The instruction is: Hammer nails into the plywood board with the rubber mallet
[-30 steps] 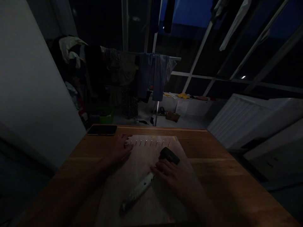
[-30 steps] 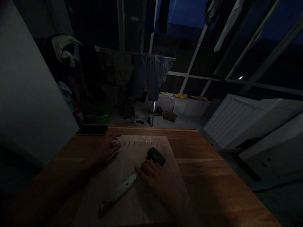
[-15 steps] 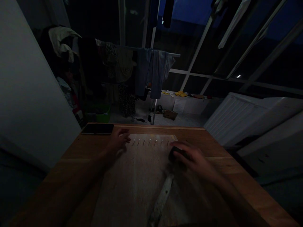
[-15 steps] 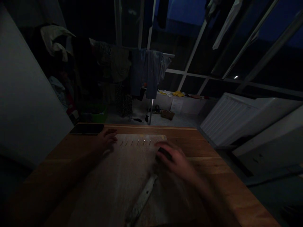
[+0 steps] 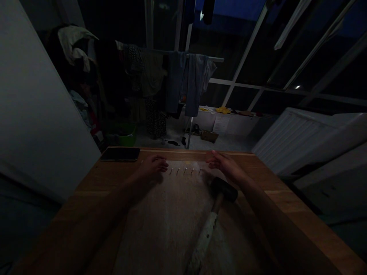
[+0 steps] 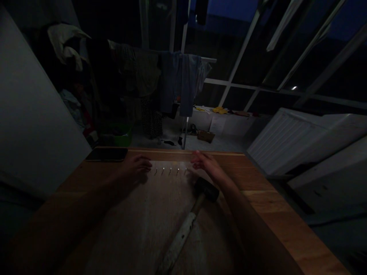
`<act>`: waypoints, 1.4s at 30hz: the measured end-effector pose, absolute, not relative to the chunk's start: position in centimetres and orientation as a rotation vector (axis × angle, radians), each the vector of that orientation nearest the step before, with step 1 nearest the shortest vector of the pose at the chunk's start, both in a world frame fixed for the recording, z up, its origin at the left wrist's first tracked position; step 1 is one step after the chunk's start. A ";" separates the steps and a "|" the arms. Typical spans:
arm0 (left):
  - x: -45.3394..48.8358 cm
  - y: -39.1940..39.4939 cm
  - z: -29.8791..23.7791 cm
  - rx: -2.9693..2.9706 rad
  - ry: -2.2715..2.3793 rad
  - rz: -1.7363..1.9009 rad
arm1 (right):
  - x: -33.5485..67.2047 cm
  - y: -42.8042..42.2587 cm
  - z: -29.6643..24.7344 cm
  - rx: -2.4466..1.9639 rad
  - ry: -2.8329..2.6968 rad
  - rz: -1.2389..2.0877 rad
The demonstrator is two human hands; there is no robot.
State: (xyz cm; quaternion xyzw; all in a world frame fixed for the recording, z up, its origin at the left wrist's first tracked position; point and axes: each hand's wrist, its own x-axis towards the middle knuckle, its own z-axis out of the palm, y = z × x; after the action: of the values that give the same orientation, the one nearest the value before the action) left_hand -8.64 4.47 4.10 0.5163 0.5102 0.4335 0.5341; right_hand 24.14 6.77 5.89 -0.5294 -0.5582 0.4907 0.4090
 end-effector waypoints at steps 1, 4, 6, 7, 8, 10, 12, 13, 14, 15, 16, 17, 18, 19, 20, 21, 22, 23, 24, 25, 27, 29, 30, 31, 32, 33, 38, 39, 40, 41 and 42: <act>-8.5 4.7 4.2 1.301 1.226 1.016 | 24.1 6.9 5.9 -1.331 -1.432 1.165; -7.7 4.4 4.3 1.689 1.276 0.911 | 23.1 6.9 5.8 -1.349 -1.743 1.049; -6.9 4.0 4.2 1.946 1.299 0.857 | 22.1 6.6 5.9 -1.388 -2.038 0.948; -6.6 3.9 4.1 2.037 1.304 0.842 | 21.6 6.4 6.0 -1.420 -2.152 0.858; -6.3 3.8 3.9 2.095 1.310 0.838 | 21.2 6.3 6.2 -1.455 -2.227 0.750; -6.1 3.9 3.8 2.122 1.321 0.865 | 20.5 5.9 6.8 -1.514 -2.282 0.564; -6.3 4.2 3.6 2.090 1.319 0.921 | 19.9 5.6 7.4 -1.531 -2.279 0.479; -6.3 4.4 3.6 2.086 1.301 0.931 | 19.5 5.5 7.6 -1.535 -2.287 0.472; -6.3 4.5 3.5 2.099 1.273 0.920 | 19.1 5.4 7.8 -1.540 -2.312 0.474; -6.2 4.6 3.5 2.126 1.247 0.893 | 18.7 5.3 7.9 -1.543 -2.356 0.467; -6.0 4.6 3.5 2.155 1.229 0.863 | 18.3 5.2 7.9 -1.545 -2.408 0.448; -5.8 4.6 3.5 2.180 1.220 0.836 | 17.9 5.2 7.9 -1.544 -2.459 0.420; -5.5 4.5 3.5 2.196 1.217 0.811 | 17.6 5.2 7.8 -1.542 -2.498 0.386; -5.1 4.5 3.5 2.202 1.224 0.798 | 17.3 5.2 7.8 -1.546 -2.516 0.346; -4.8 4.4 3.6 2.205 1.228 0.794 | 17.1 5.2 7.7 -1.549 -2.513 0.314; -4.5 4.4 3.8 2.205 1.225 0.798 | 16.9 5.3 7.7 -1.542 -2.502 0.303; -4.3 4.5 4.0 2.204 1.213 0.804 | 16.8 5.3 7.6 -1.516 -2.497 0.310; -4.2 4.5 4.2 2.195 1.199 0.823 | 16.6 5.4 7.5 -1.475 -2.505 0.322; -4.1 4.6 4.4 2.178 1.185 0.854 | 16.5 5.5 7.4 -1.426 -2.524 0.338; -4.1 4.7 4.6 2.155 1.172 0.886 | 16.3 5.6 7.3 -1.379 -2.549 0.356; -4.3 4.6 4.8 2.114 1.158 0.924 | 15.9 5.7 7.1 -1.328 -2.589 0.372; -4.6 4.3 4.7 2.113 1.156 0.935 | 15.6 5.4 7.1 -1.316 -2.583 0.357; -4.8 4.0 4.6 2.123 1.159 0.933 | 15.6 5.1 7.2 -1.304 -2.565 0.352; -5.0 3.6 4.4 2.134 1.161 0.931 | 15.6 4.7 7.3 -1.289 -2.542 0.351; -5.2 3.3 4.2 2.144 1.162 0.931 | 15.7 4.2 7.4 -1.270 -2.522 0.362; -5.4 2.8 4.0 2.150 1.159 0.928 | 15.8 3.7 7.6 -1.248 -2.509 0.388; -6.3 0.8 3.8 2.162 1.101 0.831 | 15.7 1.2 8.0 -1.102 -2.524 0.615; -6.5 0.4 4.0 2.161 1.080 0.812 | 15.6 0.8 8.1 -1.081 -2.510 0.661; -6.8 0.1 4.3 2.159 1.057 0.794 | 15.5 0.5 8.2 -1.071 -2.488 0.715; -7.1 -0.3 4.6 2.157 1.038 0.778 | 15.3 0.1 8.4 -1.067 -2.459 0.780; -7.4 -0.7 5.1 2.156 1.026 0.766 | 15.3 -0.2 8.7 -1.066 -2.427 0.855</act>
State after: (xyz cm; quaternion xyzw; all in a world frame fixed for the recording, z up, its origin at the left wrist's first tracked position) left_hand -7.43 -0.66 5.05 0.8169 0.3889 0.2903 0.3117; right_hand 15.25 -0.15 8.65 -0.3766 -0.8576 0.3020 0.1773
